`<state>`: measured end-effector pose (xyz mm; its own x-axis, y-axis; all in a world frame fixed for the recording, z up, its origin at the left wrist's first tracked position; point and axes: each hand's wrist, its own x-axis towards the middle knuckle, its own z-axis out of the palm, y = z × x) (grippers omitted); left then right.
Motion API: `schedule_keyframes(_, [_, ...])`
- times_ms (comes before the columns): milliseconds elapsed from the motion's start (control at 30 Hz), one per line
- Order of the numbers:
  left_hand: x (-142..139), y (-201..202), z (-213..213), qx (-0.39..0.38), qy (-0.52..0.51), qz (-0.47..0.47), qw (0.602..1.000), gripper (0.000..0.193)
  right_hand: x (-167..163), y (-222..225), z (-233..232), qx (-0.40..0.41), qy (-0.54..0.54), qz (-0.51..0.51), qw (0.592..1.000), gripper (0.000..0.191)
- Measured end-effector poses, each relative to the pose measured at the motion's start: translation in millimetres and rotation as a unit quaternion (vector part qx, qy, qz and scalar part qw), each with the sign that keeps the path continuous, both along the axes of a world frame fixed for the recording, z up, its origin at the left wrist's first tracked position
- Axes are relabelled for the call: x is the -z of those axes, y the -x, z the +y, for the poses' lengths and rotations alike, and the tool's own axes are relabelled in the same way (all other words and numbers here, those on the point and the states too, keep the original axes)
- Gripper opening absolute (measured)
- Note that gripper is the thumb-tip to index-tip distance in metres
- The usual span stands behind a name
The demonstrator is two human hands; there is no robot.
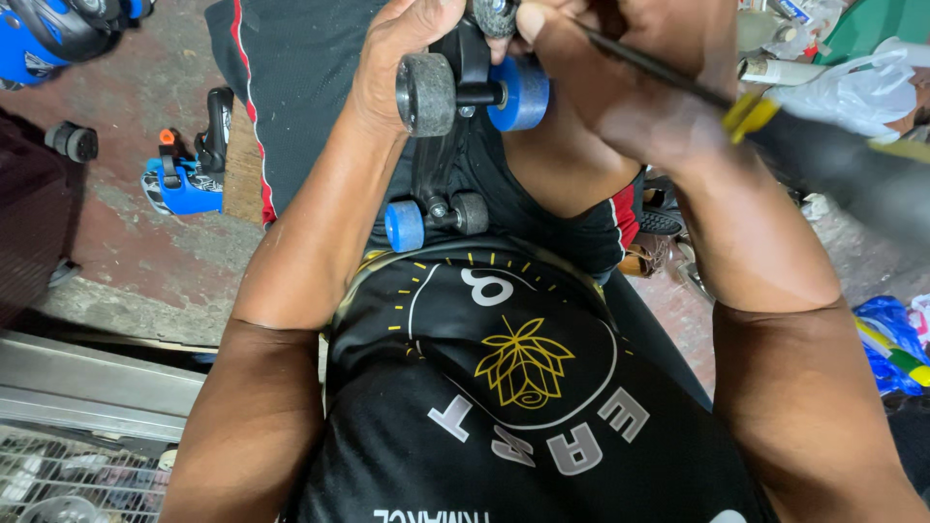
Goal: The person uses a screwdriver to tighten the wheel axle nuts on a roller skate. They hold the skate with one hand and turn the screwdriver with the other, working on each wheel in sequence.
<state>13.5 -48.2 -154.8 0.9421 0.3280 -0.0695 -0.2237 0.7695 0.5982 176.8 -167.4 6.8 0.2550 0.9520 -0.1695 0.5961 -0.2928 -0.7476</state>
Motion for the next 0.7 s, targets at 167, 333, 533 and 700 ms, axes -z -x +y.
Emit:
schedule_keyframes(167, [0,-4,-4,0.013,0.058,-0.016,0.998,0.041,3,-6,-5,-0.011,0.059,-0.014,0.998,0.008])
schedule_keyframes(333, [1,-4,-7,-0.003,0.029,-0.009,1.000,0.043,11,-19,-5,-0.021,0.112,0.065,0.991,0.008])
schedule_keyframes(533, [3,-9,-8,0.000,0.033,-0.009,0.999,0.041,30,-41,-1,-0.056,0.203,0.174,0.962,0.010])
schedule_keyframes(700, [3,-7,-7,-0.016,0.024,0.052,0.998,0.041,48,-53,3,-0.071,0.251,0.220,0.940,0.011])
